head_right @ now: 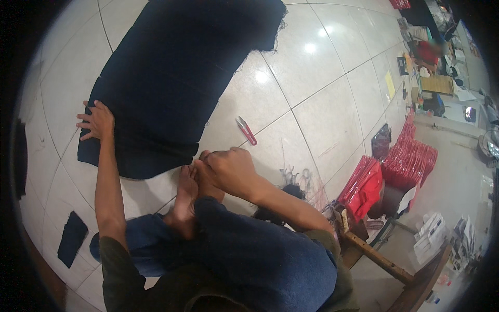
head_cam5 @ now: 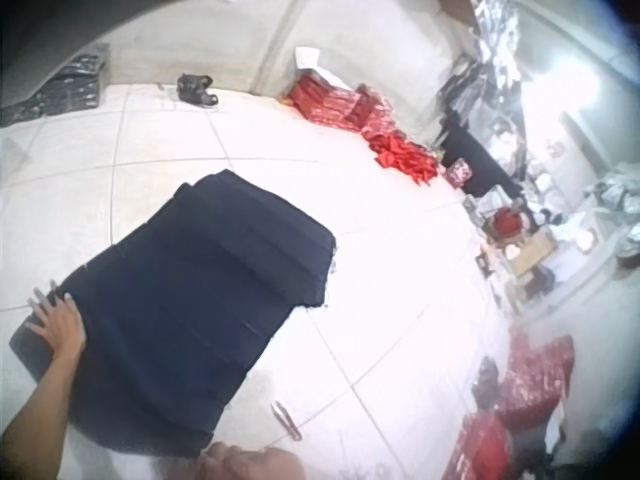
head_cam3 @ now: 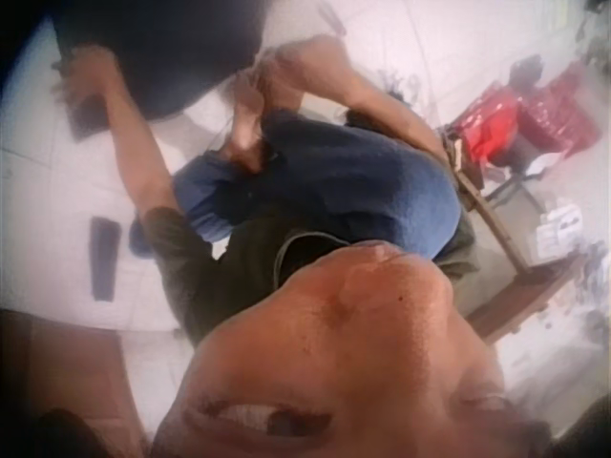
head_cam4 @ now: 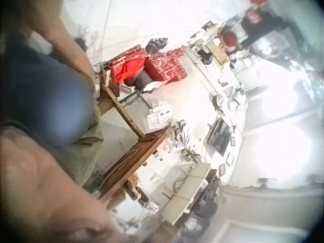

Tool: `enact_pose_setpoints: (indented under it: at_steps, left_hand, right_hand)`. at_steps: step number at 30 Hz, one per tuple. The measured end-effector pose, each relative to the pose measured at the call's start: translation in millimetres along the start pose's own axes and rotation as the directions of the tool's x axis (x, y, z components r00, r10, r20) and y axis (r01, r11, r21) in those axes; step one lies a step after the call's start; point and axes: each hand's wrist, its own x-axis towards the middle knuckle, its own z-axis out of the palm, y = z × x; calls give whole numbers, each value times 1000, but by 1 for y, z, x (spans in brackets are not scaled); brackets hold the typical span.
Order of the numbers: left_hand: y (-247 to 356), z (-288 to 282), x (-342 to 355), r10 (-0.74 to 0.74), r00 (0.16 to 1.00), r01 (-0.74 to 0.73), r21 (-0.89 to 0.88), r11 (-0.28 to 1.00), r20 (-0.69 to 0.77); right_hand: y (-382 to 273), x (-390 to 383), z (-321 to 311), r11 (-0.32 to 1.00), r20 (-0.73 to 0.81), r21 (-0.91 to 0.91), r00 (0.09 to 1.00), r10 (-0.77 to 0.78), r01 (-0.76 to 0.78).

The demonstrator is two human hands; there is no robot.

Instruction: The person sits on the floor and uses a red utility knife to cut a large piece of dark blue fabric into several rectangular strips. The person repeatedly aligns the fabric, cuts along marked lines, and sets the cut pieces aside.

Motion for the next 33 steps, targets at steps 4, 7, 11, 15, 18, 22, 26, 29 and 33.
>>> enact_pose_setpoints:
  at_steps: [4, 7, 11, 15, 18, 22, 26, 29, 33]
  left_hand:
    - [2, 2, 1, -8, 1000, 8, 1, 1000, -3]
    - [7, -3, -3, 3, 1000, -2, -33, 999, 23]
    - [5, -1, -2, -5, 1000, 6, -31, 1000, 31]
    - [2, -1, 1, -12, 1000, 12, 12, 1000, 20]
    - [8, -1, -3, -28, 999, 27, 18, 999, 28]
    - [13, -6, -7, -30, 998, 31, -16, 999, 52]
    - [12, -10, -5, -15, 998, 16, -12, 1000, 56]
    - [5, -5, 0, -37, 996, 38, -6, 999, 75]
    - [8, -3, -4, 11, 1000, -11, -18, 1000, 18]
  right_hand:
    - [2, -21, -24, 997, 97, -53, 994, 55, -50]
    - [4, -38, -40, 995, 116, -63, 990, 81, -75]
    - [3, -53, -63, 990, 124, -81, 984, 129, -119]
    - [17, -68, -76, 983, 259, -99, 950, 175, -154]
    - [31, -57, -66, 978, 500, 52, 853, 151, -203]
    - [3, -26, -10, 585, 434, 750, 897, -81, -310]
    - [-3, 9, 37, 988, 81, 150, 996, 24, -36]
    - [-7, 17, 39, 977, -55, -212, 998, 15, -26]
    - [3, -7, 20, 992, -21, -106, 998, 67, -69]
